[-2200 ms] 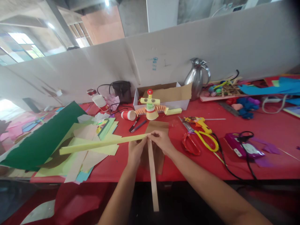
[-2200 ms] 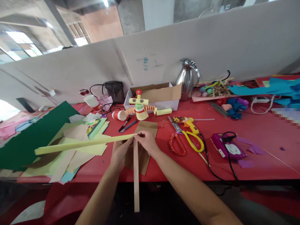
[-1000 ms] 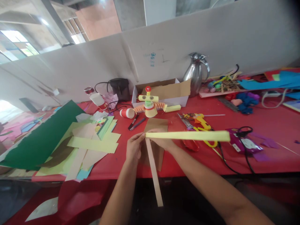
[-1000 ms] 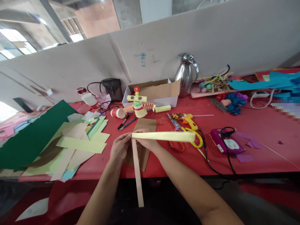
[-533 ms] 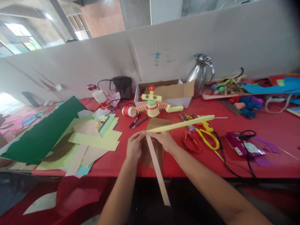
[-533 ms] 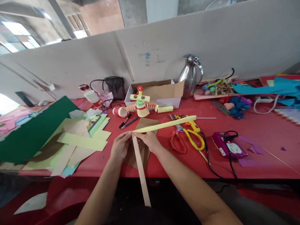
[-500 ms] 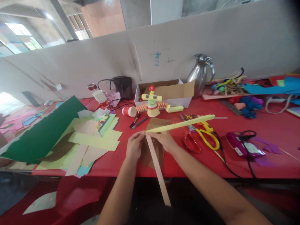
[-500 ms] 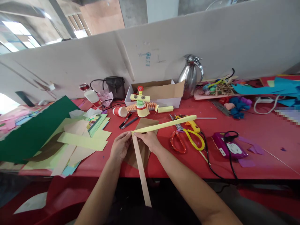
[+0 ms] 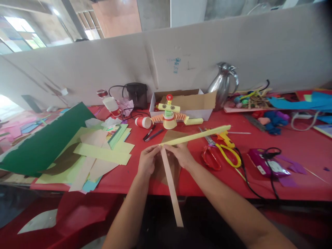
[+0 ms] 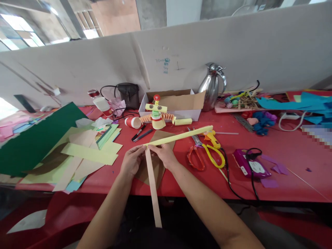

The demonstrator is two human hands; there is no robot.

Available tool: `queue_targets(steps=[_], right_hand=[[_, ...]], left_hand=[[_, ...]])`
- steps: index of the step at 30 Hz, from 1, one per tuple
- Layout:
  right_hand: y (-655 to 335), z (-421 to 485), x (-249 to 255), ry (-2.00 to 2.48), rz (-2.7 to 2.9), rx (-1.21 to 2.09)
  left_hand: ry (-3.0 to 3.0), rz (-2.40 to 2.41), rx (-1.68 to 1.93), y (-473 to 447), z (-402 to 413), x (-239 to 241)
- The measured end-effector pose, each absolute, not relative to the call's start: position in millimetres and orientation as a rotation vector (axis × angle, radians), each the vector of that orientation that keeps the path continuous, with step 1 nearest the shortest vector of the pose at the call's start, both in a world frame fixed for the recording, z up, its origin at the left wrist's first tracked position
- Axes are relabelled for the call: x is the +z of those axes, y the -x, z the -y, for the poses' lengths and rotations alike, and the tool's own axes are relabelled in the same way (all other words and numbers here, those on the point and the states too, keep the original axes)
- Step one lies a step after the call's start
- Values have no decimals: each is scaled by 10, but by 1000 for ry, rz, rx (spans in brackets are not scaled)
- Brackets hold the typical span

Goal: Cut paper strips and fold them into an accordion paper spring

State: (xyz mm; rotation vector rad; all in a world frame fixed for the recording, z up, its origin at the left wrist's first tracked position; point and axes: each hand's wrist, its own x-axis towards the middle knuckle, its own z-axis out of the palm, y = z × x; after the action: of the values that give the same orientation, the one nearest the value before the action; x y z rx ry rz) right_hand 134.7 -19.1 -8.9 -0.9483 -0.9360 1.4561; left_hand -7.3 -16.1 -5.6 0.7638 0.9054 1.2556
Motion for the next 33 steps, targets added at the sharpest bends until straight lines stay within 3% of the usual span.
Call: queue_targets(steps=[5, 11, 16, 33], right_hand=[[-1342, 190, -90, 952, 941, 1495], [-1325, 248, -173, 1097, 1276, 991], [-1353, 323, -154, 1055, 1510, 843], [-1320, 298, -167, 1126, 1287, 868]], left_hand=[[-719, -959, 1286, 68, 120, -73], [-670, -959, 1318, 54, 74, -81], [-717, -931, 1289, 55, 82, -81], [-840, -887, 1200, 74, 127, -74]])
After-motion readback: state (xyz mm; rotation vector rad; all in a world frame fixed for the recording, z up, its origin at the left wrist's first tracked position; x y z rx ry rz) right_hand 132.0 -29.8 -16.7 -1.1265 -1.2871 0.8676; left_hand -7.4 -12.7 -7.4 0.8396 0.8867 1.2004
